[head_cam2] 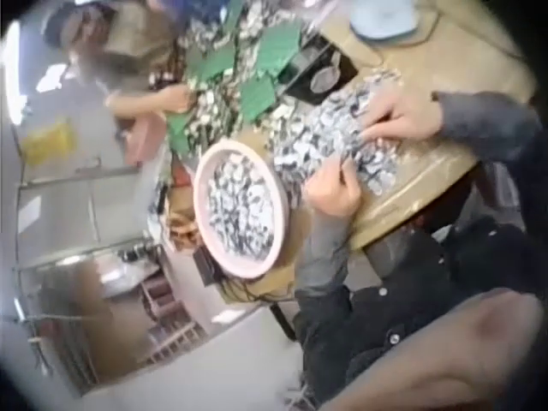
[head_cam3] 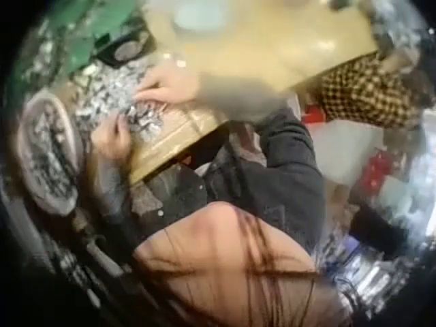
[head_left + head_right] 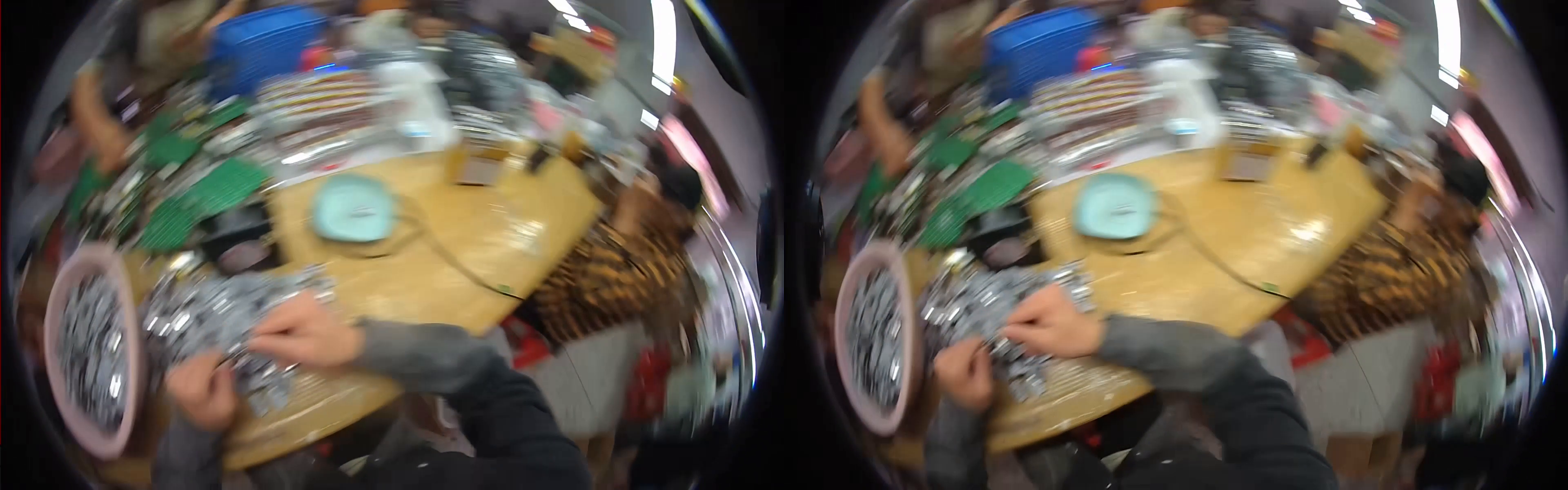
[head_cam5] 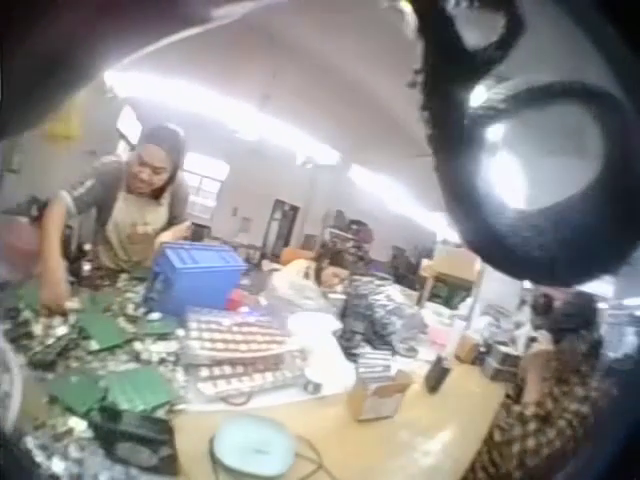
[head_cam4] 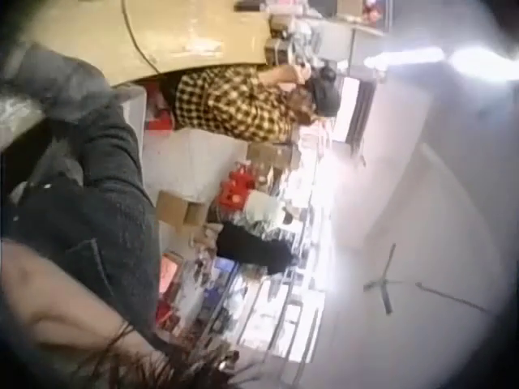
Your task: Sorting and inspecting small electronic components in blister packs at a workstation.
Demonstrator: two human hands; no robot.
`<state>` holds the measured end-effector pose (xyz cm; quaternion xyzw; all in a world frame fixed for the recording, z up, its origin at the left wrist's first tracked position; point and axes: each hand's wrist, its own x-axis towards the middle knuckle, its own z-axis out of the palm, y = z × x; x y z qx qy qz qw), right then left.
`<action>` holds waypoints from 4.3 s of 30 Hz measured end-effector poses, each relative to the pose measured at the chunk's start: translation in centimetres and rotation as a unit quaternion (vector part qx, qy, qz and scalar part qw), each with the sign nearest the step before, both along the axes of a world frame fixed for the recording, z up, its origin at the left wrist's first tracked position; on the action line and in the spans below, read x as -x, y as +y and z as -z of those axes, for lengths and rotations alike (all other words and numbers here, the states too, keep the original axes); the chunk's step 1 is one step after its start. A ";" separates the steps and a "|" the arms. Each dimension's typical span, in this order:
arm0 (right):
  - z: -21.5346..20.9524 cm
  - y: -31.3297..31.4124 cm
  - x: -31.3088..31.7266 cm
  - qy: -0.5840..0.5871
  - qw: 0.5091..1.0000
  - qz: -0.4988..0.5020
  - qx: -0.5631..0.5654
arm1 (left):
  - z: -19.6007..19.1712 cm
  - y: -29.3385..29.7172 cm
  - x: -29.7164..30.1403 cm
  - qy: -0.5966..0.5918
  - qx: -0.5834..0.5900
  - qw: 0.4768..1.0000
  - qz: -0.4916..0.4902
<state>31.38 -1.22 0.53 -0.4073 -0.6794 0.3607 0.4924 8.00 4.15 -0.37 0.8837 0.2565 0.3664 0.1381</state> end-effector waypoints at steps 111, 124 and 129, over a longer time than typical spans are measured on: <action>-1.1 -1.6 2.4 -0.336 0.867 0.029 -0.368 | -0.7 -1.4 1.1 0.042 0.091 0.984 0.149; -1.9 -1.0 1.8 -0.361 0.846 -0.013 -0.392 | -0.7 -1.3 1.2 0.033 0.110 0.984 0.135; -0.7 -0.9 1.7 -0.310 0.894 0.001 -0.325 | -0.5 -1.3 1.1 0.016 0.113 0.986 0.121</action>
